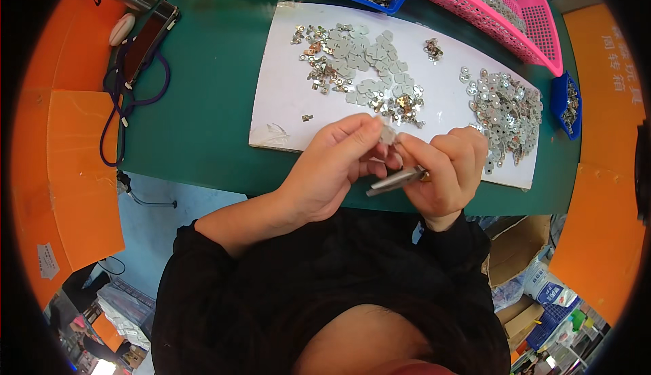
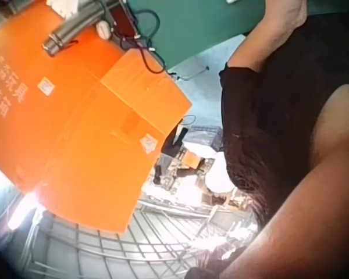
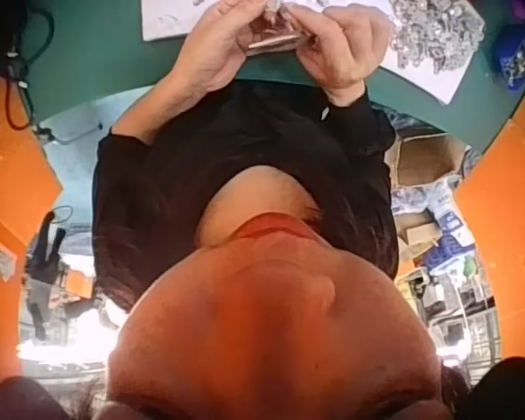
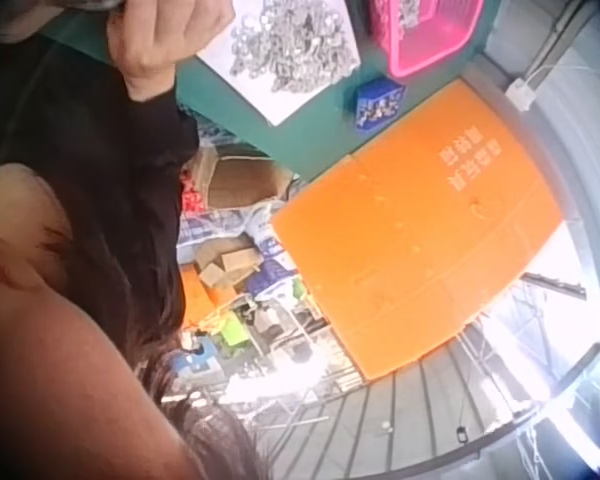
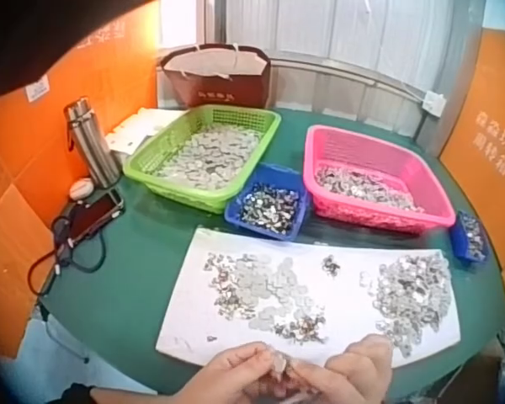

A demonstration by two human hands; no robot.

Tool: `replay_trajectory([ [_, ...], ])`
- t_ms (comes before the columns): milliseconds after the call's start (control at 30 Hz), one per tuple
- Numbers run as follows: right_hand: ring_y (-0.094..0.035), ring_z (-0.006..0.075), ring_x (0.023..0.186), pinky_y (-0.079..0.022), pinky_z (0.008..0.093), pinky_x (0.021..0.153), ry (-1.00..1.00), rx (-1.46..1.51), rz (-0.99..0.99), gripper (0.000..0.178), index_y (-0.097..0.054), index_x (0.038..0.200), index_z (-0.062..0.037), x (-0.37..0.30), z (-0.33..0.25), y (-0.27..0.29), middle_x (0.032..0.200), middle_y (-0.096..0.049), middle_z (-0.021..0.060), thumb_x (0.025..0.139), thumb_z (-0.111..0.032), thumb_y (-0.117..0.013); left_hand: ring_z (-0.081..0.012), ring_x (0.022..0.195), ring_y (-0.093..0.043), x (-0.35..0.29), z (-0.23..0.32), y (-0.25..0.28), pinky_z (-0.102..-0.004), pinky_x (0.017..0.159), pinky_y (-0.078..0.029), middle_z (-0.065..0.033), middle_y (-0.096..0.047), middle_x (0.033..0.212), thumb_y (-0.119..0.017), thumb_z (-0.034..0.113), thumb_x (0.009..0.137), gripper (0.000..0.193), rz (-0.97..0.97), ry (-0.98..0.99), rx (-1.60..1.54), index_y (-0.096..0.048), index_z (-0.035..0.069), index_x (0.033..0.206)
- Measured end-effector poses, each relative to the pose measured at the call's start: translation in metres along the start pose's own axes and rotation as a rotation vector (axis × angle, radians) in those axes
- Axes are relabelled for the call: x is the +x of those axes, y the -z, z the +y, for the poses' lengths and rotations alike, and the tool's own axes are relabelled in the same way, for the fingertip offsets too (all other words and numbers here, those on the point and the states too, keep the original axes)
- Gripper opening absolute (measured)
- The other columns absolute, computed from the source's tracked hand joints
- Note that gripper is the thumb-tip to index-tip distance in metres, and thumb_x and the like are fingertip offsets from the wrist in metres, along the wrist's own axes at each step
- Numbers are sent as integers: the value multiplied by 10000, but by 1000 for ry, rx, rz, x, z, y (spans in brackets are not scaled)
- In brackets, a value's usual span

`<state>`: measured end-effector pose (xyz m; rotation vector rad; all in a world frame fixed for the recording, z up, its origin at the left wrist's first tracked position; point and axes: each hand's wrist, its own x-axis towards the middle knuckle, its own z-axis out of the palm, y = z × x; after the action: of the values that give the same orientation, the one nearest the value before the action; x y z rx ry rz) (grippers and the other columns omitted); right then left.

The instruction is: Manually assemble small metal components using pliers at a workstation.

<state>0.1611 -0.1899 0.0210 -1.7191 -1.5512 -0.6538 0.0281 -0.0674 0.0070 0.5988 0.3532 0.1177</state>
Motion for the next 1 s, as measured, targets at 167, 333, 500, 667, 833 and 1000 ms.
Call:
replay_trajectory([
  [167, -494, 233, 720, -401, 352, 630, 10, -25, -21, 277, -742, 889, -109, 3, 3, -1, 773, -504, 19, 631, -89, -841, -194, 1010, -660, -2, 8, -1, -359, 950, -527, -108, -685, 1023, -447, 322, 1068, 321, 178, 15, 62, -605, 43, 1053],
  [333, -526, 210, 718, -405, 365, 679, -103, 105, 2, 290, -737, 910, -139, -2, 2, -7, 778, -533, -6, 630, -122, -813, -230, 1033, -669, -3, 11, 3, -399, 982, -516, -131, -693, 1079, -406, 355, 1075, 391, 115, 50, -74, -619, 28, 1088],
  [500, -537, 227, 735, -418, 354, 662, -147, 145, -77, 314, -741, 917, -127, -3, 4, -3, 794, -546, 11, 618, -55, -803, -184, 964, -679, -3, 17, -5, -325, 925, -524, -99, -690, 1023, -487, 351, 1058, 312, 136, 61, -97, -591, 80, 946],
  [667, -533, 235, 758, -434, 336, 661, -276, 232, 58, 348, -746, 934, -99, -5, -2, -6, 801, -543, 31, 603, -13, -809, -140, 964, -649, -2, 6, -4, -299, 897, -511, -57, -678, 1021, -506, 358, 1051, 300, 13, -21, 36, -616, 83, 999],
  [833, -528, 232, 760, -436, 332, 661, -264, 265, 102, 333, -746, 932, -87, -4, -2, -9, 792, -537, 34, 614, -15, -817, -89, 937, -590, 1, 0, -7, -280, 848, -488, 8, -646, 1012, -511, 364, 1049, 290, -71, 100, -80, -641, 111, 1112],
  [1000, -529, 232, 760, -437, 333, 658, -317, 255, 93, 311, -744, 913, -88, -6, -2, -9, 783, -539, 36, 618, -25, -818, -88, 930, -587, 1, -1, -6, -272, 825, -476, 15, -629, 999, -498, 378, 1053, 297, -92, 107, -92, -637, 117, 1077],
])
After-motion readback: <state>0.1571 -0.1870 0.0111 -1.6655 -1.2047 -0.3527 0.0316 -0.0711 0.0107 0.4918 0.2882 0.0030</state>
